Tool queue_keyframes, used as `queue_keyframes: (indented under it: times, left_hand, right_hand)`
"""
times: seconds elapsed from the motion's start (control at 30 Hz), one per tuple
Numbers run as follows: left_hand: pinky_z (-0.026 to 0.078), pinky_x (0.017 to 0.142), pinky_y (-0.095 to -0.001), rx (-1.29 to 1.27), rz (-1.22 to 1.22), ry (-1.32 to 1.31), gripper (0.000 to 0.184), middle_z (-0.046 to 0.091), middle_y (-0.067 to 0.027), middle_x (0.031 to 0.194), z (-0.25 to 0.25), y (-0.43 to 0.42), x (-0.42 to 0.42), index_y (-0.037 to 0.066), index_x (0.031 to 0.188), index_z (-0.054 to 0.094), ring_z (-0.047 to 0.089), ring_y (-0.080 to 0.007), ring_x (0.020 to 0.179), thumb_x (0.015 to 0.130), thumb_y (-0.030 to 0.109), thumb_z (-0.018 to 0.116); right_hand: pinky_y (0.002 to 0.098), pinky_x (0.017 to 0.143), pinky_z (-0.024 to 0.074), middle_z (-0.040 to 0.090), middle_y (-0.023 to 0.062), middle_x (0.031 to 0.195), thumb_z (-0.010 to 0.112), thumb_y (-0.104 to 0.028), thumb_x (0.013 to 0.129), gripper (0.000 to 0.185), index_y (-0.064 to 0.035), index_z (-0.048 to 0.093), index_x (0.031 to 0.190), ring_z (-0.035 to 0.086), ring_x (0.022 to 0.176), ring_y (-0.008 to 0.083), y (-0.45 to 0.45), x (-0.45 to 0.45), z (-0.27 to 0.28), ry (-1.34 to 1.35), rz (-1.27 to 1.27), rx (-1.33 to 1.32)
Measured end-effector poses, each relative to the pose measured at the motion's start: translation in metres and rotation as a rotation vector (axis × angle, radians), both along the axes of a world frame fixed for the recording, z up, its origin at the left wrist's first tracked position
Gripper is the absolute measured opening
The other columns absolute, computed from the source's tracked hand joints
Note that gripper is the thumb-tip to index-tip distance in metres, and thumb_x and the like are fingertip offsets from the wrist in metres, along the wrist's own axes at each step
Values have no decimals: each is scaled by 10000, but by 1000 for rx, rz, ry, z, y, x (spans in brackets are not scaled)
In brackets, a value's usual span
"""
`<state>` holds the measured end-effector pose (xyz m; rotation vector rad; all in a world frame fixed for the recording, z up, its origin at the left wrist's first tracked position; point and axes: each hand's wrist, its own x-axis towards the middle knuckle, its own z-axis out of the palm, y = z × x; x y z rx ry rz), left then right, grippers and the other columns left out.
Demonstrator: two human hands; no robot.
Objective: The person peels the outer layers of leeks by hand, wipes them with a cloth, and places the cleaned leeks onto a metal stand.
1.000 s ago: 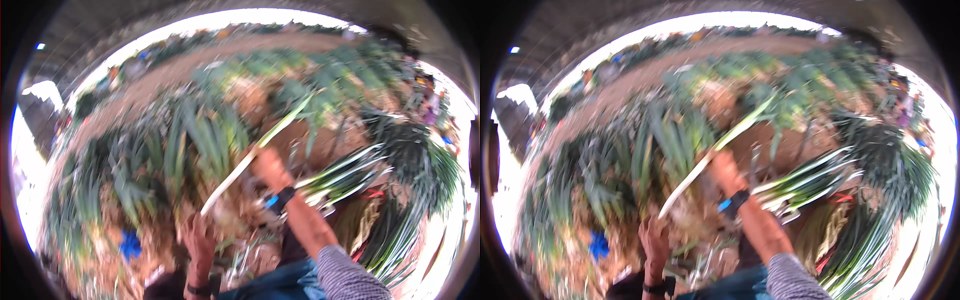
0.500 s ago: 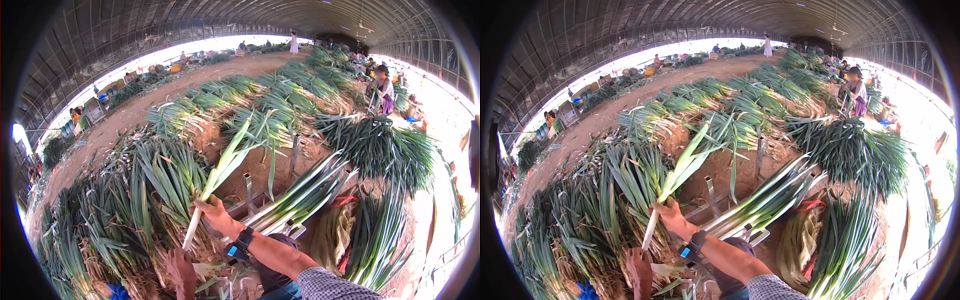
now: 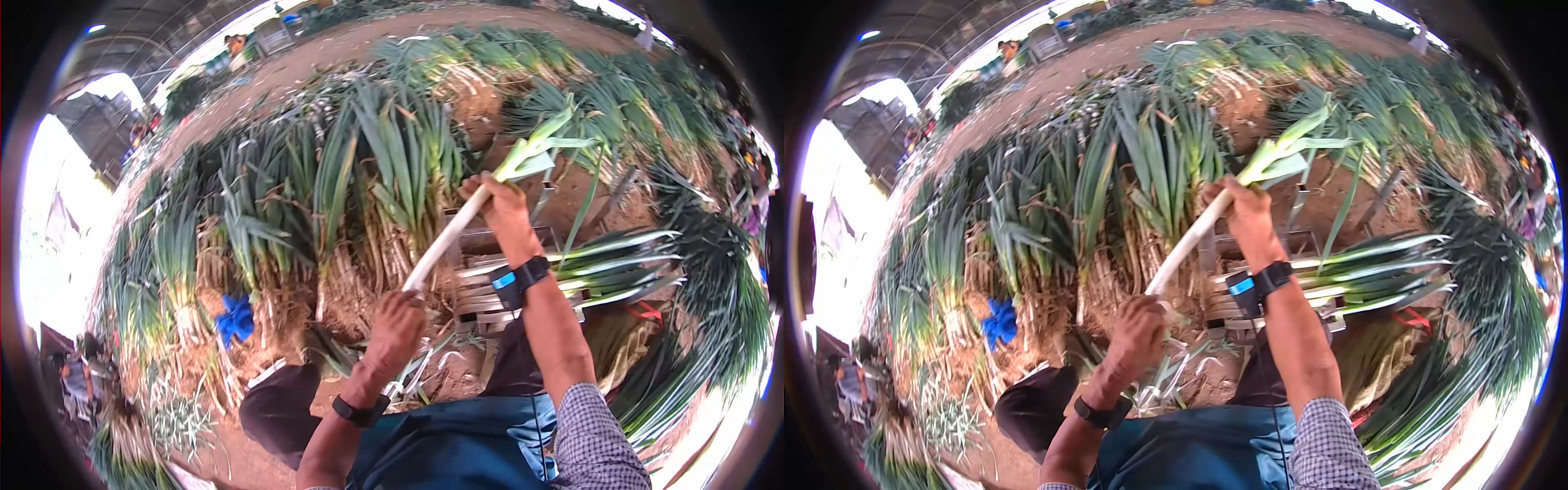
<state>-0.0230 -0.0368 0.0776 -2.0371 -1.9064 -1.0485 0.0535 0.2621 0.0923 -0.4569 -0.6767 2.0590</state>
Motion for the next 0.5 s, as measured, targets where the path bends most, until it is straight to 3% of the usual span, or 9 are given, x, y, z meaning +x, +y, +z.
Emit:
queue_keyframes:
  times: [0.03, 0.1, 0.17, 0.23, 0.33, 0.43, 0.47, 0.5]
  left_hand:
    - [456, 945, -435, -7, -37, 24, 191, 608, -130, 960, -3, -7, 5, 23, 885, 551, 586, -316, 1038, 756, -34, 680]
    - [459, 927, -432, -128, -62, 26, 179, 587, -129, 911, -20, -27, 6, 21, 884, 547, 587, -315, 977, 767, -21, 676]
    - [458, 901, -427, -201, -64, -17, 147, 557, -127, 848, -38, -50, 7, 22, 887, 542, 575, -320, 881, 811, 14, 667]
    - [449, 904, -421, -290, 9, -137, 146, 596, -138, 904, -57, -75, 4, 25, 908, 557, 586, -331, 914, 844, 65, 682]
    - [453, 916, -406, -652, 39, -152, 240, 631, -179, 1048, -64, -114, -3, 9, 1034, 604, 600, -344, 991, 855, 131, 708]
    - [479, 911, -400, -493, 193, -90, 383, 619, -217, 1175, -57, -115, -6, -2, 1193, 603, 605, -371, 1072, 872, 178, 709]
    - [502, 908, -417, -478, 185, -325, 475, 595, -237, 1242, -59, -107, -10, -19, 1275, 573, 589, -398, 1127, 880, 211, 705]
    - [514, 908, -425, -391, 221, -443, 513, 593, -239, 1260, -60, -93, -11, -39, 1313, 532, 644, -375, 1058, 900, 220, 692]
  right_hand:
    - [533, 894, 586, 653, 187, 976, 664, -47, 912, 191, 82, 571, 1019, 685, 905, 353, 4, 2, 0, 9, 31, 34]
    - [500, 838, 606, 652, 197, 939, 660, -63, 913, 209, 92, 567, 1018, 692, 866, 345, 9, -2, -6, 3, -48, 64]
    - [507, 913, 578, 654, 187, 986, 655, -73, 925, 206, 76, 564, 1034, 684, 936, 352, 16, 2, -4, 33, -6, 82]
    - [501, 902, 583, 654, 190, 989, 647, -78, 931, 204, 76, 562, 1033, 687, 916, 342, 20, 5, -1, 12, -21, 120]
    - [531, 907, 577, 648, 200, 998, 626, -50, 935, 166, 69, 565, 1032, 683, 893, 329, 34, 5, 1, 84, -34, 132]
    - [534, 949, 550, 650, 186, 989, 612, -58, 945, 143, 61, 572, 1016, 673, 905, 321, 41, 6, -3, 194, -9, 185]
    - [534, 979, 527, 645, 169, 970, 605, -64, 951, 138, 55, 572, 1013, 663, 914, 306, 39, 7, -2, 220, -2, 170]
    - [526, 979, 528, 637, 154, 956, 610, -60, 948, 150, 51, 561, 1036, 661, 913, 292, 39, 4, -1, 248, 25, 163]
